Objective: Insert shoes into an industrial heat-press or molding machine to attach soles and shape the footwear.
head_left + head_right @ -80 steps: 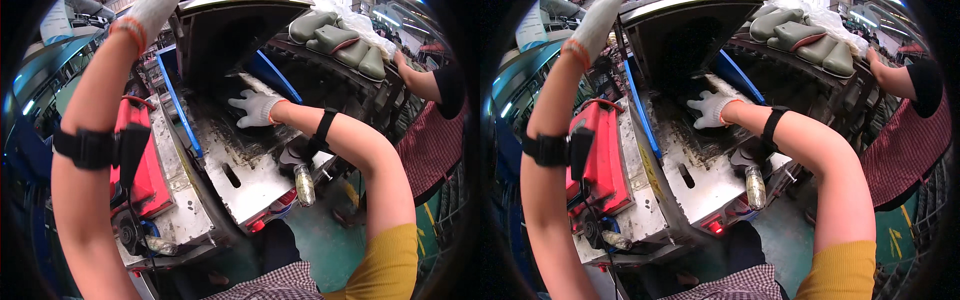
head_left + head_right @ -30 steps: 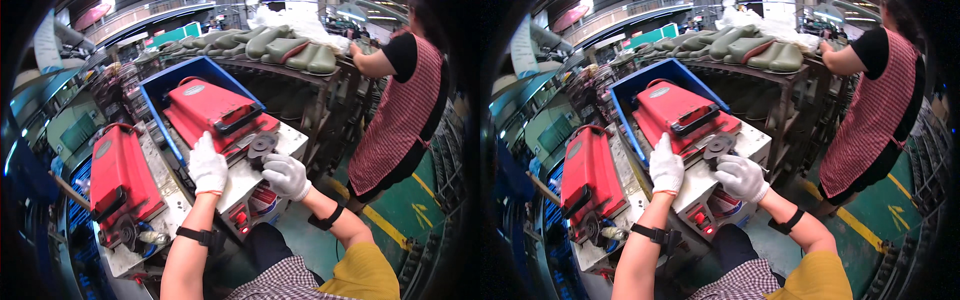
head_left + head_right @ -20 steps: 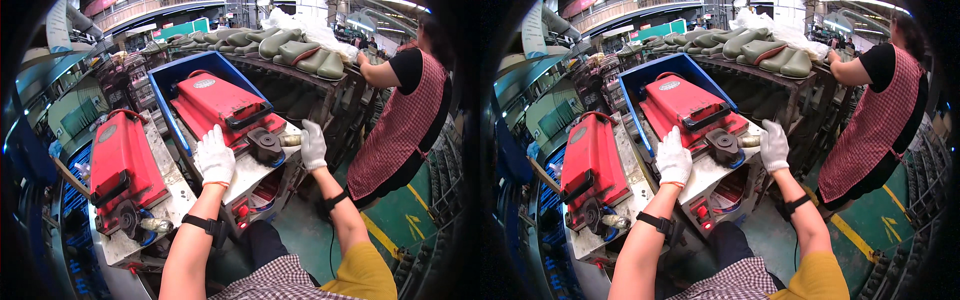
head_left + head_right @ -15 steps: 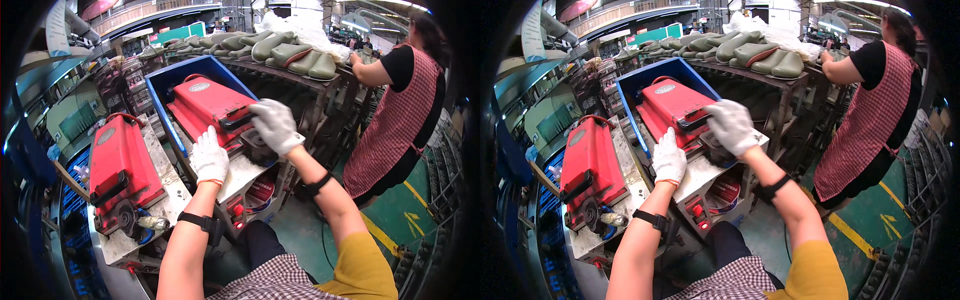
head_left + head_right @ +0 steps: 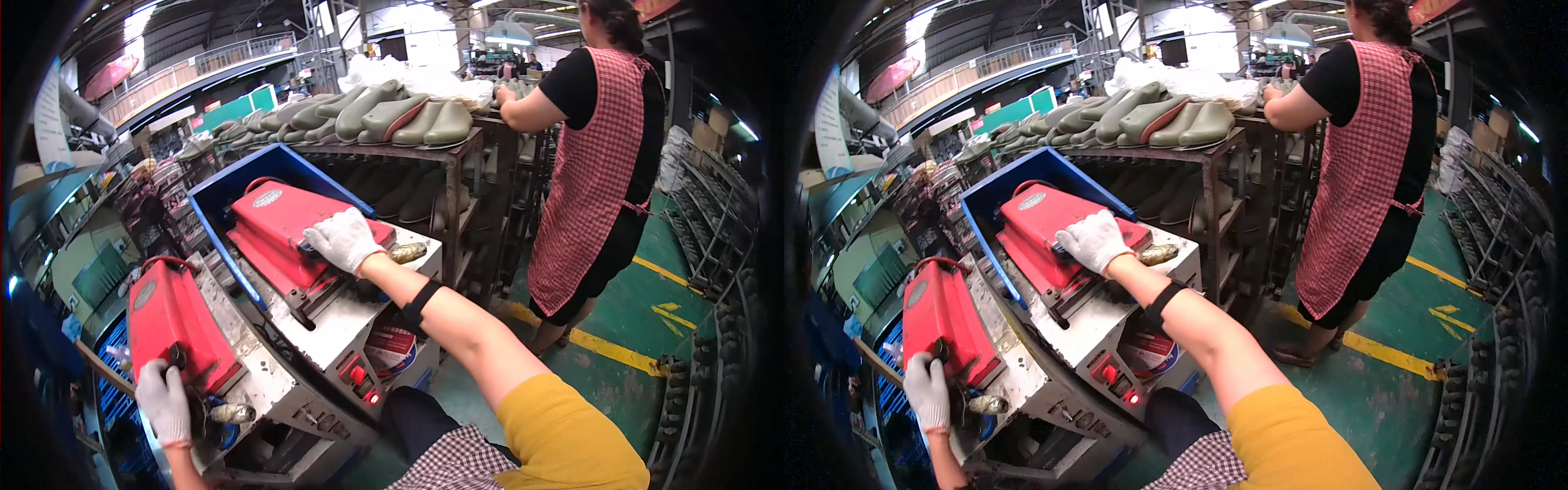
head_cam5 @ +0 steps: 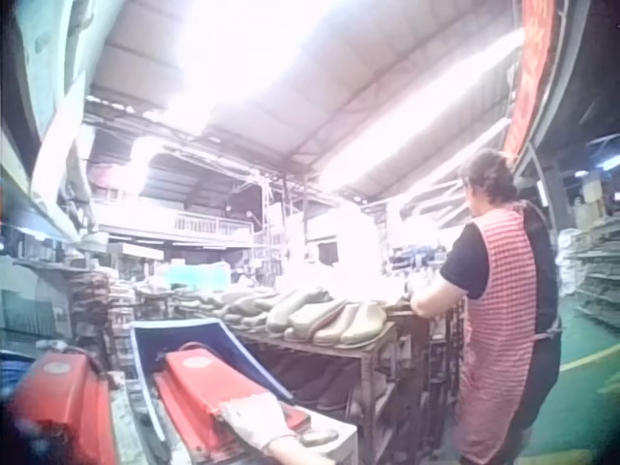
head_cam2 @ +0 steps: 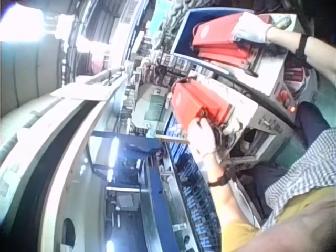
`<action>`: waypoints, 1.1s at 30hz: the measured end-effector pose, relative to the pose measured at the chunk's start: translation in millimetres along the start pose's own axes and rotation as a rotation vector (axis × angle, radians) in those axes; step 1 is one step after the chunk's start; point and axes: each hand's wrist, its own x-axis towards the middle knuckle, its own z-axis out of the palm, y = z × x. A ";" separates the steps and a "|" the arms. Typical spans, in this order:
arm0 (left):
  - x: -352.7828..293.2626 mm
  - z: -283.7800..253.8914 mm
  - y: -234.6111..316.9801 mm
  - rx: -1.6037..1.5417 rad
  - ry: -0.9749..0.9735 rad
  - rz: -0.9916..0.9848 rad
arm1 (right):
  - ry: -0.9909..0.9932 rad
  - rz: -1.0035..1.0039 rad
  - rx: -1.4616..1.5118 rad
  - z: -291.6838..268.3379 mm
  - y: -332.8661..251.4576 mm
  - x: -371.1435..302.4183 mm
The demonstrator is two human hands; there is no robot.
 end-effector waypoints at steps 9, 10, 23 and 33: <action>47.5 -3.0 2.5 0.061 -0.473 -0.228 | -0.057 -0.010 -0.058 0.7 -4.9 2.9; 46.9 0.8 4.4 0.081 -0.431 -0.203 | -0.035 -0.002 -0.042 0.6 -2.7 1.8; 39.0 2.0 9.7 0.142 -0.279 -0.163 | -0.028 0.001 -0.096 4.2 -1.8 1.6; 37.4 3.8 12.6 0.132 -0.254 -0.192 | -0.020 -0.046 -0.114 5.5 1.2 -0.3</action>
